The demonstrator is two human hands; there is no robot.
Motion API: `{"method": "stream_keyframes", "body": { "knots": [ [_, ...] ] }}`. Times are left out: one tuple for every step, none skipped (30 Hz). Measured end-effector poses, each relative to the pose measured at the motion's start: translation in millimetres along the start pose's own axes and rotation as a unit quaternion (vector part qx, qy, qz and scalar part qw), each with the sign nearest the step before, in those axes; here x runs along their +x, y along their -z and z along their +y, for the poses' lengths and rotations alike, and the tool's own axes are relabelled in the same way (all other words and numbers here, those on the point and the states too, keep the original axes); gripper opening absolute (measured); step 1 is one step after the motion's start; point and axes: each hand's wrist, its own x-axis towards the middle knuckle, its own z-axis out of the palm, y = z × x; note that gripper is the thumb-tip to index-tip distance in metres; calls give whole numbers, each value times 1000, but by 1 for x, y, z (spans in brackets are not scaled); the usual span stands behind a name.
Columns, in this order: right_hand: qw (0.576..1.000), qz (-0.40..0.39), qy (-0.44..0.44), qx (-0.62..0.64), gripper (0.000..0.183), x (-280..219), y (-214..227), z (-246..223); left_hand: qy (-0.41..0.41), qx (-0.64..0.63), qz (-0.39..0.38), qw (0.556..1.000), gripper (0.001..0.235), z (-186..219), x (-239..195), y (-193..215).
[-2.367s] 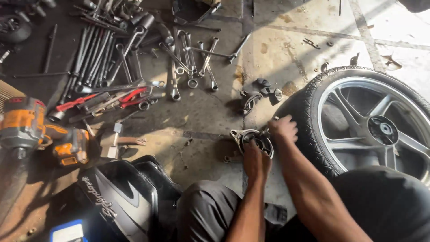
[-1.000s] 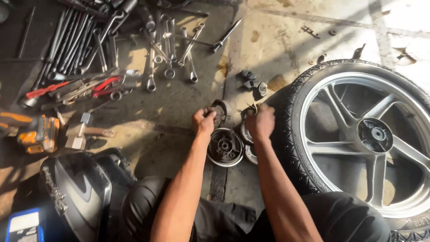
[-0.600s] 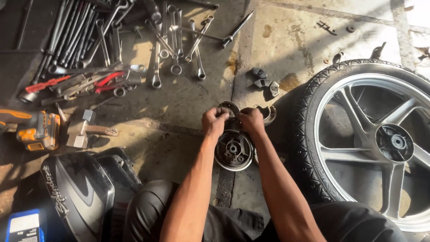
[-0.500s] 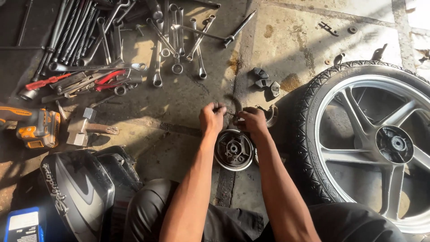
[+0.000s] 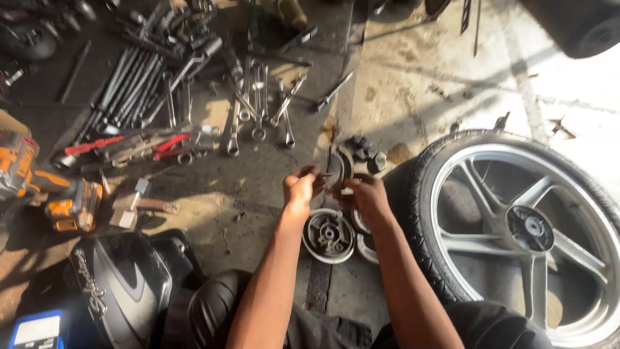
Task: The person sits on the floor and assembles a motorcycle drum brake. They place brake shoes into the backing plate, attach springs, and use a blue oil can to lubricate the components. The person then installs the shoes into the drum and secures them with a spring tool.
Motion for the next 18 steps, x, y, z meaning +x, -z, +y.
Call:
{"method": "stream_keyframes", "body": {
  "knots": [
    [1000, -2, -14, -2, 27, 3, 4, 9, 3, -14, 40, 999, 21, -2, -4, 5],
    [1000, -5, -27, -5, 28, 10, 8, 16, 5, -29, 80, 996, 20, -1, -6, 8],
    [999, 7, -33, -27, 28, 17, 10, 25, 5, -50, 80, 995, 19, -1, -7, 10],
    [998, 18, -38, -51, 29, 28, 13, 29, 6, -74, 81, 994, 18, 2, -5, 11],
    [996, 31, -43, -74, 31, 42, 16, 29, 8, -65, 87, 994, 18, 4, -1, 9],
    [978, 62, -41, -197, 33, 50, 19, 34, 17, -52, 98, 994, 18, 3, -3, 15],
    [943, 93, -38, -316, 36, 58, 26, 35, 25, -39, 109, 993, 18, 5, 1, 21],
    [892, 131, -42, -431, 38, 58, 42, 36, -11, 45, 113, 993, 20, -3, 2, 21],
    [852, 177, 0, -493, 43, 62, 55, 35, -47, 128, 115, 984, 24, -8, 7, 22],
    [802, 218, 34, -554, 49, 58, 73, 35, -75, 211, 117, 967, 28, -20, 4, 22],
    [788, 237, 12, -569, 49, 50, 91, 34, -95, 248, 119, 957, 25, -35, 1, 17],
    [776, 249, 2, -580, 51, 57, 93, 30, -127, 284, 127, 942, 23, -34, 7, 17],
    [764, 261, -8, -590, 53, 64, 92, 28, -159, 320, 133, 924, 24, -34, 11, 17],
    [767, 247, -46, -590, 56, 68, 92, 28, -126, 311, 105, 936, 23, -36, 13, 16],
    [770, 232, -84, -589, 59, 73, 89, 31, -92, 300, 76, 946, 22, -40, 13, 15],
    [772, 220, -119, -585, 62, 79, 87, 35, -62, 290, 46, 954, 21, -42, 15, 12],
    [766, 209, -119, -596, 61, 82, 85, 42, -36, 244, 46, 968, 21, -44, 15, 11],
    [762, 200, -116, -605, 61, 86, 84, 48, -12, 197, 44, 979, 21, -44, 16, 9]
  ]
}}
